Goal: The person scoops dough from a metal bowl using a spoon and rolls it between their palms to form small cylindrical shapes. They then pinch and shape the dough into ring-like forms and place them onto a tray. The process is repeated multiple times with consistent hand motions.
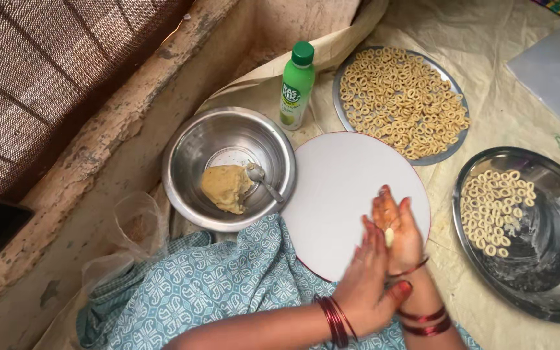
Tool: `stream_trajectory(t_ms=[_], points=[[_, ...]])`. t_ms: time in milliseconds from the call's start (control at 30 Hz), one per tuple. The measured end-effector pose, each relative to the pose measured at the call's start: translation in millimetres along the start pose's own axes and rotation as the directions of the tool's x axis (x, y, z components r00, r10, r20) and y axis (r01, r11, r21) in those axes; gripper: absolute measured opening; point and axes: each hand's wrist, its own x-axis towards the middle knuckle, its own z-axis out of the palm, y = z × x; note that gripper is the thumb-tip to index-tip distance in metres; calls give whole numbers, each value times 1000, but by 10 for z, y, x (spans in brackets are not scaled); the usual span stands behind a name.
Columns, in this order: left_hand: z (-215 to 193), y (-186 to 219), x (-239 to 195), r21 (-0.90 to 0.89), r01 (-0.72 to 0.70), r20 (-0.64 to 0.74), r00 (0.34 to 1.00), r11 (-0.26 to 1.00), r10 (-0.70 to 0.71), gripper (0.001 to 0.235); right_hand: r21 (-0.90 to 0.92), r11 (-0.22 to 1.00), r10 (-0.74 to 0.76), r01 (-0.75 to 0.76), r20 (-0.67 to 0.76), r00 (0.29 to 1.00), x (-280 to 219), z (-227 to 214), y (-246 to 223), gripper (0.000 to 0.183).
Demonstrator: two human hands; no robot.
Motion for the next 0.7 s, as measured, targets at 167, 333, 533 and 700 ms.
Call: stream_trajectory(t_ms=[167, 333, 533, 700], points=[[-292, -540, 512, 124, 109, -250, 965, 986, -75, 83, -24, 984, -153, 178, 404, 902, -474, 164, 532, 73], [-1060, -825, 802, -479, 76, -287, 928, 874, -238, 68, -228, 956, -46, 185, 503, 863, -755, 219, 969, 73], [69, -101, 31, -188, -97, -57, 994, 977, 88, 79, -91, 928, -331, 360, 240, 913, -441, 137, -58, 71], [276, -101, -103, -206, -144, -80, 988, 968, 130, 82, -221, 888, -346, 404, 259, 902, -483, 133, -284, 70]])
